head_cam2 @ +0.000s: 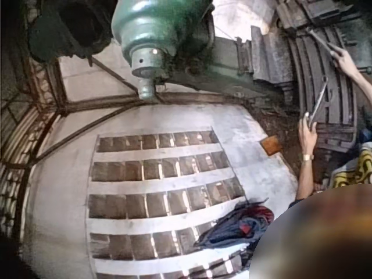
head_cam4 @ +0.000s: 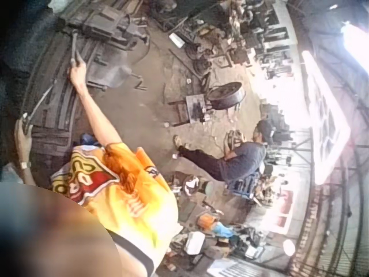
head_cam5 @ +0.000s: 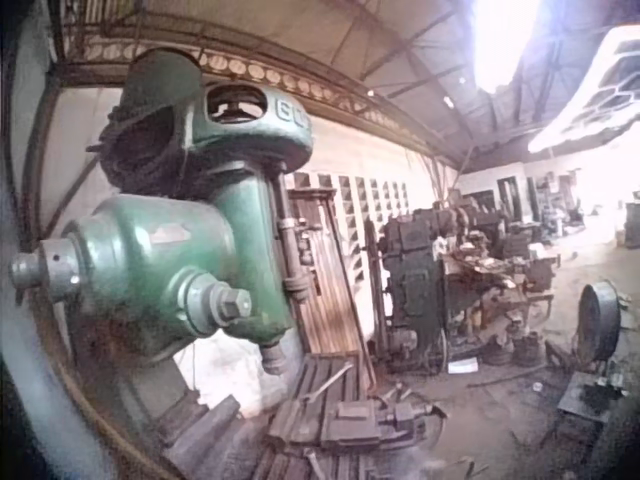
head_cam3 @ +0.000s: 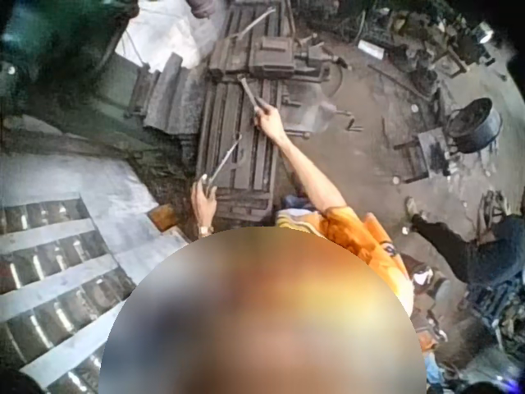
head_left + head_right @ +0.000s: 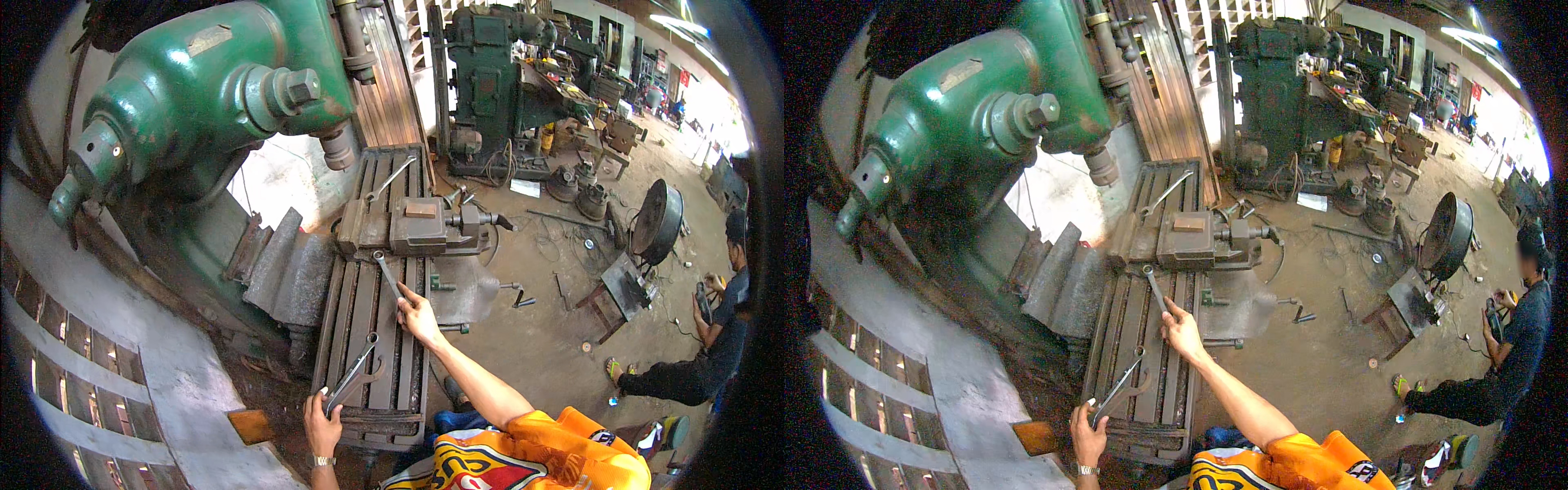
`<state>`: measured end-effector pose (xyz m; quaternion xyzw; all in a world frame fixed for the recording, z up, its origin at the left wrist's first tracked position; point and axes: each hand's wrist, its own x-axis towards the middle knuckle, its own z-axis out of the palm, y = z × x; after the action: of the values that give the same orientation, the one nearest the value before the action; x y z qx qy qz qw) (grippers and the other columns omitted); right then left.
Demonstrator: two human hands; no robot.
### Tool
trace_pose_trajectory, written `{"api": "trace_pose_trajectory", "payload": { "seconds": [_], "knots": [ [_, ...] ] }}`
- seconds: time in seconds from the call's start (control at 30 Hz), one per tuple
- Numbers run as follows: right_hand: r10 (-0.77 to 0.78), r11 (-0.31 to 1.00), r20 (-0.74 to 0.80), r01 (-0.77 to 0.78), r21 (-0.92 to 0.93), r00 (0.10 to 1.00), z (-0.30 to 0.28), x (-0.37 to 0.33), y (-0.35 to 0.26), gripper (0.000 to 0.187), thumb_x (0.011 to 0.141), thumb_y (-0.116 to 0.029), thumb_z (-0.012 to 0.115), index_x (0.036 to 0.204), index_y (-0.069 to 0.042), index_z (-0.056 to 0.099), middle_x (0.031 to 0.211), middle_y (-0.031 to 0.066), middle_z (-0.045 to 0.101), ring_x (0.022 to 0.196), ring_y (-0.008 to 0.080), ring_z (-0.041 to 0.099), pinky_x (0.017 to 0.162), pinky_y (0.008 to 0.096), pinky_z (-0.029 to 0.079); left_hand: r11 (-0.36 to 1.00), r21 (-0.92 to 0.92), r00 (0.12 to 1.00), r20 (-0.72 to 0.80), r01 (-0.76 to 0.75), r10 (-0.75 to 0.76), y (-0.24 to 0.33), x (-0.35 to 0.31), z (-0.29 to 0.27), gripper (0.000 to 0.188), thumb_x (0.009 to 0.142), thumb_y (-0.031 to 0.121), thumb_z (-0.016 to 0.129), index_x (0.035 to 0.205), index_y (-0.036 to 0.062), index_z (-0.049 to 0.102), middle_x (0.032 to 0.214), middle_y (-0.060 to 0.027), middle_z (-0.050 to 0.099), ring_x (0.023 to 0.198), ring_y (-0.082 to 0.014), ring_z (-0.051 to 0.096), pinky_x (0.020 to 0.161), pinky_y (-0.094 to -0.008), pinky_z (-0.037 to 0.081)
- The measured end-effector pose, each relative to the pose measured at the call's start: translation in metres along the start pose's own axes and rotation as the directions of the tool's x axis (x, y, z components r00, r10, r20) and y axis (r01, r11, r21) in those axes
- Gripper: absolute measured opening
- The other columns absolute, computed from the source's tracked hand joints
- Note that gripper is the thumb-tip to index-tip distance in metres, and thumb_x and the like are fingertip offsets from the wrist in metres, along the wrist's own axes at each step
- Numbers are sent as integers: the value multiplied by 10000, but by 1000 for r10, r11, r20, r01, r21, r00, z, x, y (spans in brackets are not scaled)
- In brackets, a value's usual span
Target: The person uses two wrenches to loosen and tighten bolts on the milling machine table, then removes a metal block and repositions it. The person also adjusts the machine's handle and lever to align the workpiece.
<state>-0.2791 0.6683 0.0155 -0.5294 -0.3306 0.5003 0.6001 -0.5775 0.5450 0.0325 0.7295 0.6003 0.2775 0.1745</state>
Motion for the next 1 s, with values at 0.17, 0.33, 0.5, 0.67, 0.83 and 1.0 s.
{"api": "trace_pose_trajectory", "payload": {
  "seconds": [0.17,0.33,0.5,0.67,0.83,1.0],
  "knots": [
    [-3,997,5,4,-80,1000,-2,9,-1,439,1010,-155,492,1441,-81,453,653,-10,509,522,75,474,490,265,411,998,-64,1000,1,8,-8,-5,0,0,548,713,62,786,1206,12,553,1021,-147,572,969,-341,563,856,-445,452],
    [23,985,-22,-26,-168,1000,-1,13,-11,428,1016,-137,467,1442,-97,456,614,-26,468,499,68,441,443,245,360,998,-62,999,52,11,-8,-13,4,-3,559,711,86,799,1212,38,556,980,-132,578,913,-336,575,810,-436,464],
    [101,982,-22,-103,-156,995,-14,18,-13,419,984,-145,506,1399,-87,515,573,2,504,447,80,405,441,262,354,998,-46,988,149,51,-43,-21,7,-6,532,745,140,794,1213,48,558,959,-125,581,865,-331,580,764,-426,475],
    [-64,685,35,69,-726,997,-27,29,-11,544,909,-112,567,1441,-135,456,832,225,686,760,294,691,685,391,542,996,-92,986,165,-4,19,-29,11,-7,527,752,174,797,1202,30,565,973,-139,582,894,-345,586,775,-435,477],
    [-122,455,102,147,-878,987,-18,44,-18,676,760,-20,494,1429,-65,411,943,331,653,903,482,641,853,518,514,988,-156,993,113,-2,20,-31,10,-3,529,682,152,834,1138,27,596,927,-123,582,833,-304,574,736,-409,475],
    [-147,181,145,171,-969,978,-9,51,-19,669,835,-104,501,1487,-158,361,892,303,666,771,419,674,718,496,557,997,-80,1000,0,-15,15,-28,3,7,401,727,183,801,1065,44,635,978,-137,620,858,-380,625,689,-456,503]
  ]
}}
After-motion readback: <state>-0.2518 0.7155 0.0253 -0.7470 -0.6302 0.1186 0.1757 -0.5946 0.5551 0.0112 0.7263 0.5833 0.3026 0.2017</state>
